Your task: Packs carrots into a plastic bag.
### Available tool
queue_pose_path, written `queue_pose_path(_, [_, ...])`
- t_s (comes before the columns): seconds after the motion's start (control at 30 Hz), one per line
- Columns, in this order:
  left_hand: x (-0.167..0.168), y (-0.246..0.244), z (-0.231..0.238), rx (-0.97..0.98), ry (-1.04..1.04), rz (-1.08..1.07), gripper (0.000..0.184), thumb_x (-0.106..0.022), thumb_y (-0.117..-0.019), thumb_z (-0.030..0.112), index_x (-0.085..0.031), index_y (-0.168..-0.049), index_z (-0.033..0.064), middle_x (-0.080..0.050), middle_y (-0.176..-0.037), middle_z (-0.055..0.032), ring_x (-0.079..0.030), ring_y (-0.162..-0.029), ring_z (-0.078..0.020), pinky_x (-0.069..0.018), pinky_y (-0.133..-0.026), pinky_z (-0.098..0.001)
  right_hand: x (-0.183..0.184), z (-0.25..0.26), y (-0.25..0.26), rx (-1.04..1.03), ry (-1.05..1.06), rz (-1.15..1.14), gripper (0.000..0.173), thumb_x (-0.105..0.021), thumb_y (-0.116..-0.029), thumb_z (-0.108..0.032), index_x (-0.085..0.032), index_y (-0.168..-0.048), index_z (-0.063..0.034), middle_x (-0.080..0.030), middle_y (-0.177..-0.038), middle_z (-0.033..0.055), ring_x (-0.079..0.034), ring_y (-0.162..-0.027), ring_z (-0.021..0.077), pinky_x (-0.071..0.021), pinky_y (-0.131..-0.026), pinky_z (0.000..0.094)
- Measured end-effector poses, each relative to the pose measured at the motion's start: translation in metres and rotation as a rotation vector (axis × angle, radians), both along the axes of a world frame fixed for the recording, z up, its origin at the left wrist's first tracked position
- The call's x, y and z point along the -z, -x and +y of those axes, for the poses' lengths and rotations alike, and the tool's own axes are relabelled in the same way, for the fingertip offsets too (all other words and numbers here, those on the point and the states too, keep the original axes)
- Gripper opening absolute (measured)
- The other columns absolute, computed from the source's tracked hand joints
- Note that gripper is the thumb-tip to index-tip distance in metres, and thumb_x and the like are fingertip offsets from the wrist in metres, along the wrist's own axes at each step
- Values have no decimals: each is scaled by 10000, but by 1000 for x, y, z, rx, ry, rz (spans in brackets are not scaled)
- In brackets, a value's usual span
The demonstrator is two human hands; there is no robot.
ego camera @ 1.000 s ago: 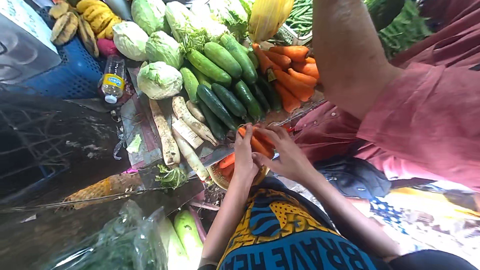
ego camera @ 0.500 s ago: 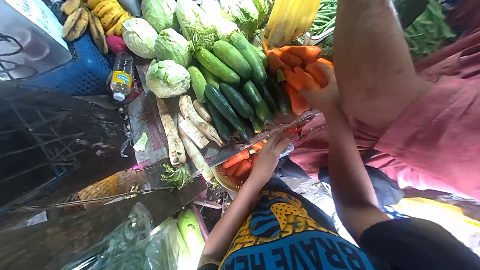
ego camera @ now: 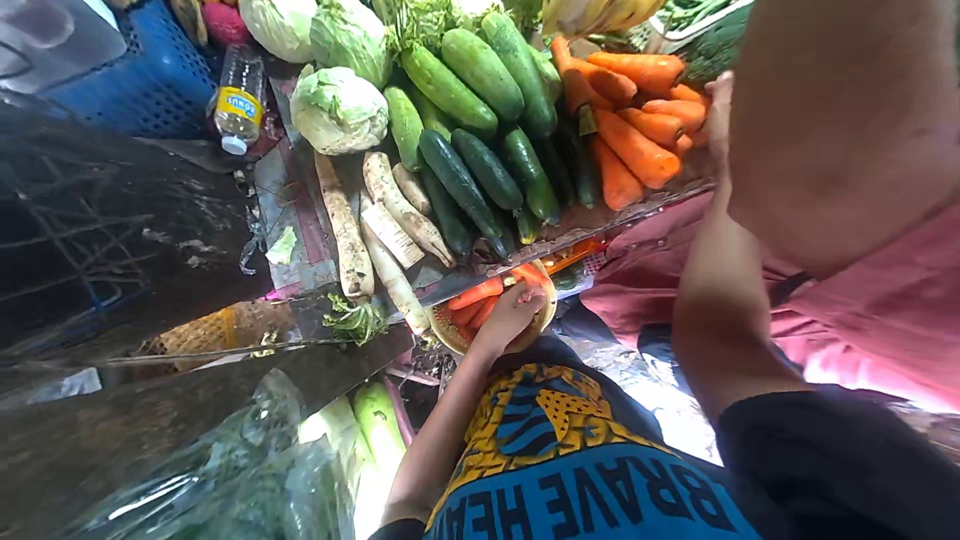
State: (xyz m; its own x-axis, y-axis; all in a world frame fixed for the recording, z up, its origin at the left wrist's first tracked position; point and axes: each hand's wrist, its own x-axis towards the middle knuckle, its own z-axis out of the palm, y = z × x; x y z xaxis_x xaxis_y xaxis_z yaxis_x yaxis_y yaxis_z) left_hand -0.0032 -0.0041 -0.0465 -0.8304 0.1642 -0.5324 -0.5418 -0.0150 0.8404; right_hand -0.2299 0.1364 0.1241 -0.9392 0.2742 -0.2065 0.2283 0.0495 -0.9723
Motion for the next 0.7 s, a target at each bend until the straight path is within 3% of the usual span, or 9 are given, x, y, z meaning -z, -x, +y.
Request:
queue_pose_path(0.03, [3,-1,0,-3,3,-11,336,-535,-1064,233,-593,-1310,11,-628,-1278,-155,-645,-1100,-183,-534,-955,-346,-3,1,0,-13,-199,-77,422,-177,-1142,-170,-402,-1407,69,-510,-1233,136,-526,-1066,68,-417,-932,176])
queue_pose_path(0.1, [7,-2,-1,-7,-9,-6,332,-539,-1062,229,-595,-1305,9,-628,-1273,-156,-645,-1094,-185,-535,-950,-349,-11,7,1,-118,-486,-210,480,-271,-1146,-206,-375,-1484,118,-454,-1490,275,-487,-1331,229,-353,-1122,315])
queue_pose_path(0.13, [8,-3,-2,-12,-17,-3,330,-541,-1060,230,-599,-1301,10,-631,-1270,-155,-648,-1095,-188,-537,-950,-351,-12,10,2,-164,-572,-243,513,-299,-1147,-243,-367,-1494,129,-419,-1525,314,-461,-1387,297,-334,-1160,375])
queue_pose_path(0.2, [10,-7,-3,-24,-30,-2,326,-548,-1057,224,-601,-1295,8,-632,-1269,-154,-651,-1092,-185,-539,-949,-349,-11,15,3,-197,-670,-262,532,-369,-1136,-283,-409,-1481,118,-436,-1506,340,-471,-1394,369,-354,-1165,446])
queue_pose_path(0.33, [22,-10,-14,-21,5,-53,350,-547,-1060,227,-577,-1321,-5,-625,-1280,-172,-649,-1095,-192,-532,-957,-360,-13,21,3,-291,-825,-239,492,-437,-1099,-237,-481,-1425,129,-462,-1471,367,-458,-1396,427,-336,-1162,513])
queue_pose_path(0.47, [53,-7,-27,114,171,-97,413,-530,-1065,280,-557,-1373,7,-604,-1344,-195,-621,-1185,-250,-498,-1023,-415,-13,26,12,-334,-966,-307,526,-463,-1086,-314,-506,-1438,75,-461,-1487,358,-410,-1436,469,-288,-1163,622])
queue_pose_path(0.53, [73,-7,-31,226,346,-131,439,-525,-1063,286,-542,-1393,-3,-590,-1374,-216,-577,-1283,-292,-450,-1097,-454,-1,34,25,-291,-933,-319,533,-485,-1075,-330,-515,-1440,58,-473,-1487,341,-430,-1425,454,-302,-1157,616])
queue_pose_path(0.6, [101,-8,-31,323,493,-166,476,-556,-1041,293,-529,-1388,-32,-578,-1377,-247,-558,-1310,-337,-432,-1114,-496,34,62,49,-271,-861,-246,566,-495,-1052,-399,-543,-1416,32,-543,-1419,303,-534,-1324,409,-405,-1088,576])
queue_pose_path(0.7, [123,-10,-25,440,577,-223,578,-618,-1010,346,-484,-1408,-51,-559,-1388,-271,-551,-1314,-364,-432,-1108,-522,59,79,61,-288,-736,-239,630,-416,-1071,-476,-507,-1446,22,-529,-1452,266,-522,-1344,375,-398,-1102,572])
